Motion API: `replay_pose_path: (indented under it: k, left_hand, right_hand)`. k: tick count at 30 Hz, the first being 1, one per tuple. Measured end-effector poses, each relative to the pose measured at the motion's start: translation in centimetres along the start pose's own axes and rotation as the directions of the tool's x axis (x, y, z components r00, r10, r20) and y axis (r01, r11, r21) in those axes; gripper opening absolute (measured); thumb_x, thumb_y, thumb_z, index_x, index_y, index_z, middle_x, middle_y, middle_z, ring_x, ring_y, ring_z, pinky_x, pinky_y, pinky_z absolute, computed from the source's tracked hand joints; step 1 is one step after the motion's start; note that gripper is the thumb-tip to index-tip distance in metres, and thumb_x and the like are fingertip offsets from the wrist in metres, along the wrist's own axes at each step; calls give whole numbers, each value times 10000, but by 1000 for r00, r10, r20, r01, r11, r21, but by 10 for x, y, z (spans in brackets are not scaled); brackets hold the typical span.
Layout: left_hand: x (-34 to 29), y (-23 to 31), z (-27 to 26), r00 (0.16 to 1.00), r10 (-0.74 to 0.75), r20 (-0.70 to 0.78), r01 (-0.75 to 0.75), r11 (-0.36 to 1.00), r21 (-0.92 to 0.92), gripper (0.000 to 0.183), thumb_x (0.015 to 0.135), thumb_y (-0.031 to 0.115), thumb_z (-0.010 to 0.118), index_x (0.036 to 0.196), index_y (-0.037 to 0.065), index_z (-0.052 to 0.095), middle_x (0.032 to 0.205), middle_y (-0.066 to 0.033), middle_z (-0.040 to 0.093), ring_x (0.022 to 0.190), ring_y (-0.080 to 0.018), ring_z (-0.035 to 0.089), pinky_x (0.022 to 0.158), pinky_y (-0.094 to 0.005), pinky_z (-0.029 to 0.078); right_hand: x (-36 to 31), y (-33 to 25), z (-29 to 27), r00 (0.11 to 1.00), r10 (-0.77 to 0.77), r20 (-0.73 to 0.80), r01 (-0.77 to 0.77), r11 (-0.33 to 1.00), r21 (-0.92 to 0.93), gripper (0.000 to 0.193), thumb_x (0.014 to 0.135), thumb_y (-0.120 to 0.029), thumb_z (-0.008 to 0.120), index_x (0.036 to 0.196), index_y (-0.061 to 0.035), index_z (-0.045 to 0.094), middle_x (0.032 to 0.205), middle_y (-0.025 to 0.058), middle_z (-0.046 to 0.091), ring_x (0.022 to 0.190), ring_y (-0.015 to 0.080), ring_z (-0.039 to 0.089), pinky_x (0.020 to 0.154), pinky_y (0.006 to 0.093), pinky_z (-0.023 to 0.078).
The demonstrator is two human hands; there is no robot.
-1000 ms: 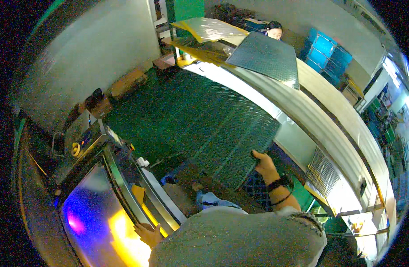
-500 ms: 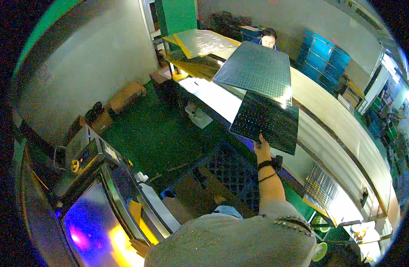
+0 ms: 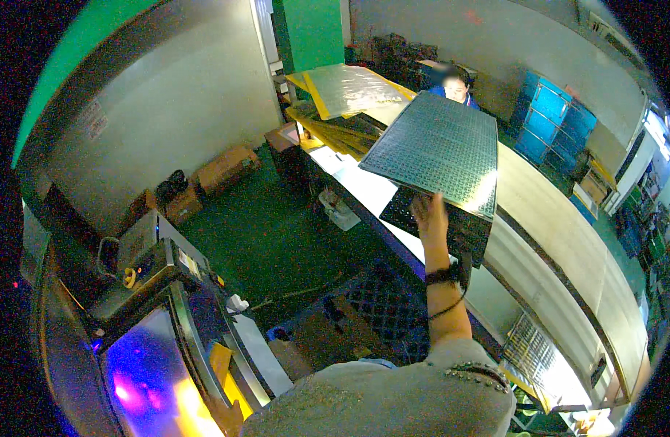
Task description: Operating a UV LED exposure machine to process electronic circuit panels using a squeegee.
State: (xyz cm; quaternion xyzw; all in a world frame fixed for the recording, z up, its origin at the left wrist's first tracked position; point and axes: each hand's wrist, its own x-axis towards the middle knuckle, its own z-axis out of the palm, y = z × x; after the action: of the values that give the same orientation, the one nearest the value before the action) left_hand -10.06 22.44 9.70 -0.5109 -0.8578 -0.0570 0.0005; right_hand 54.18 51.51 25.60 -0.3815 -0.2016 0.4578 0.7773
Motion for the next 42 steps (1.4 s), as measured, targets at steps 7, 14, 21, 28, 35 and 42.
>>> replay_pose_path:
  k: [7,14,21,28,35,42]
  left_hand:
    - [68,154,-30,841,503,-200,-542,784,-304,798,657,218,738,1307,-30,347,1382,-254,309,1282,-444,270,1056,-472,245]
    - [77,308,-77,591,769,-245,-783,475,-401,730,701,218,698,1310,-9,365,1422,-224,256,1300,-426,249,1044,-486,255]
    - [70,349,-78,521,817,-247,-815,390,-429,723,713,223,692,1322,10,366,1427,-216,253,1313,-417,231,1038,-484,259]
    - [77,372,-66,554,790,-263,-765,359,-534,651,771,296,663,1287,-11,411,1388,-226,320,1284,-415,293,1034,-463,279]
    - [37,464,-63,50,936,348,800,171,-575,861,821,581,526,1385,-1,237,1410,-137,333,1283,-263,355,1025,-427,319]
    - [35,450,-66,59,957,283,966,17,-257,644,844,591,454,1276,114,424,1308,-34,468,1171,-240,471,975,-427,383]
  right_hand:
    - [-15,-54,11,874,-465,-141,460,885,-67,448,901,-41,392,1310,98,272,1118,273,555,993,327,605,888,371,497]
    - [-12,-59,25,997,39,-67,-24,976,216,575,895,-262,554,1279,75,291,1120,267,510,1002,379,565,864,480,493]
    - [72,-65,10,944,-218,-249,253,960,120,314,933,-172,455,1097,94,417,1113,253,514,1029,379,543,911,489,478]
    - [-137,-79,-87,917,-319,-238,283,944,-171,248,857,-178,546,985,33,559,1003,170,600,889,303,615,745,427,544]
    - [-301,-137,-212,907,-166,-387,165,986,-37,452,754,-185,628,1150,5,518,1091,122,596,959,276,585,790,420,502]
    - [-255,-118,-122,978,-80,-194,18,953,-303,593,660,-143,683,1197,16,488,1103,141,581,928,296,592,789,435,502]
